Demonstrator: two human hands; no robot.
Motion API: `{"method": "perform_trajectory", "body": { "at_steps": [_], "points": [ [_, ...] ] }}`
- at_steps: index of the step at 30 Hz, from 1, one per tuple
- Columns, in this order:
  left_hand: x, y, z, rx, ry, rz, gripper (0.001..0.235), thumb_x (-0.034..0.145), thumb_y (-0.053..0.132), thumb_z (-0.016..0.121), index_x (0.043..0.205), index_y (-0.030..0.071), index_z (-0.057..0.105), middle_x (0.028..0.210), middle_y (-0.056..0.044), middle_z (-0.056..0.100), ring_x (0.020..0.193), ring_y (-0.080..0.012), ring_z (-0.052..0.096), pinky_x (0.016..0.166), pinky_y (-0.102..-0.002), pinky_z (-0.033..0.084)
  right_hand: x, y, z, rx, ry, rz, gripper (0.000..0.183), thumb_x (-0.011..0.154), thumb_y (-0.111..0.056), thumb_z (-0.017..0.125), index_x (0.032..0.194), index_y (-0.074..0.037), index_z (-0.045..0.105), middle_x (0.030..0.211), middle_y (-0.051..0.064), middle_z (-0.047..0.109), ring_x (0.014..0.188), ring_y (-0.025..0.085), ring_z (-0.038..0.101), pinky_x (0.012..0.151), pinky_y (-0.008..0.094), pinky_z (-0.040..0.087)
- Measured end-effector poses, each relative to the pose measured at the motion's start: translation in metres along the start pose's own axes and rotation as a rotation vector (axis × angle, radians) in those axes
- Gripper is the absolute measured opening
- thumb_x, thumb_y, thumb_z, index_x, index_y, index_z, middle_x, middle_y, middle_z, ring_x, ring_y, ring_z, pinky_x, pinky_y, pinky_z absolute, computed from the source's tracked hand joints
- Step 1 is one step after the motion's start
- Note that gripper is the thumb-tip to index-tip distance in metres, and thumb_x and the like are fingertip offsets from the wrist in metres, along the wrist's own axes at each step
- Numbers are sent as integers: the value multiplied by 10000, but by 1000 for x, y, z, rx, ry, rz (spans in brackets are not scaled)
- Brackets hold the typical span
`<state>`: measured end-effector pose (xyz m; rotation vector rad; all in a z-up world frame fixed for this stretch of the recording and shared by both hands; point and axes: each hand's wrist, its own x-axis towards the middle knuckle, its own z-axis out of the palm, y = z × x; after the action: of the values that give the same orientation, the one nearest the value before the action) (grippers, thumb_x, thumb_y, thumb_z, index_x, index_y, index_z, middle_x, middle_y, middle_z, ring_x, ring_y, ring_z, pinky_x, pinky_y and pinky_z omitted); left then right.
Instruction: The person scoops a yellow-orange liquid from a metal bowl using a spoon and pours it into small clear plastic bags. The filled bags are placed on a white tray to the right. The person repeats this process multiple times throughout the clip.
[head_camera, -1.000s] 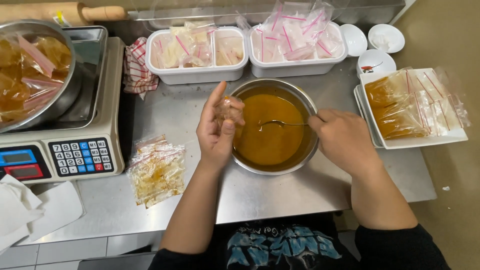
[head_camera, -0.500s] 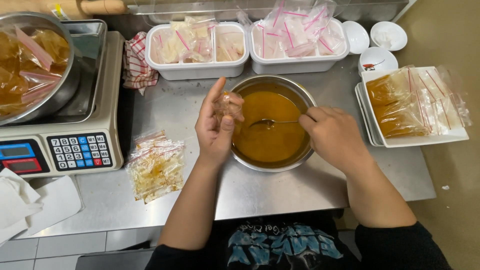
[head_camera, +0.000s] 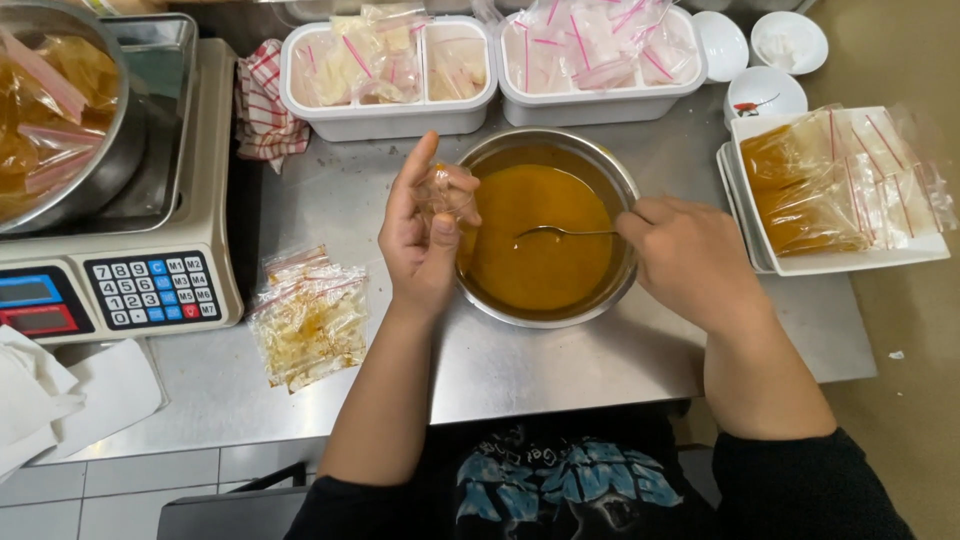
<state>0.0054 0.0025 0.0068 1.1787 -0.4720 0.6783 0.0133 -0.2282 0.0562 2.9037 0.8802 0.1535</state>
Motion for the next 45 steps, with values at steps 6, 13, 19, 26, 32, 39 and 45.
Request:
{"method": "perform_trajectory", "body": {
  "at_steps": [6,13,19,26,32,39,45],
  "points": [
    [-1,0,1,-18,11,9,555,929,274,495,1336,-46,297,935,-143,574,728,-121,543,817,-300,482,10,-4,10,68,118,-104,191,763,5,533,875,-72,667,689,63,592,596,202,563,597,273,446],
    [-1,-1,-1,-25,24,10,574,925,283,500,1343,-47,286,942,-156,566,730,-117,535,805,-289,473,2,15,4,-11,103,64,196,790,-17,529,881,-108,676,639,37,572,519,176,540,490,249,419],
    [-1,4,-3,9,28,-33,607,922,342,504,1345,-37,292,946,-150,558,745,-141,534,779,-283,481,4,16,10,74,-13,60,175,779,-21,484,833,-93,634,622,31,528,530,226,537,402,320,380],
    [-2,5,-5,64,11,-68,617,927,391,499,1352,-10,302,972,-134,541,685,-149,515,714,-266,483,16,8,37,71,118,-46,112,732,35,443,676,-61,428,628,28,416,558,241,460,340,350,299],
    [-1,8,-5,76,18,-87,602,933,386,491,1355,0,302,975,-125,549,712,-130,520,810,-278,469,13,26,34,-75,105,101,167,627,-2,482,752,-92,547,599,25,442,524,264,503,356,346,304],
    [1,5,-8,39,7,-132,693,901,456,499,1370,1,268,1002,-124,531,730,-119,512,719,-256,483,7,27,18,-27,-60,171,169,824,-110,404,793,-109,571,669,51,528,612,332,584,402,426,377],
    [0,4,-9,27,1,-137,670,911,442,495,1372,8,273,1006,-115,536,723,-115,515,737,-245,468,17,23,13,174,-168,205,216,824,-147,389,894,-123,592,861,63,618,783,329,579,509,487,425]
  ]
}}
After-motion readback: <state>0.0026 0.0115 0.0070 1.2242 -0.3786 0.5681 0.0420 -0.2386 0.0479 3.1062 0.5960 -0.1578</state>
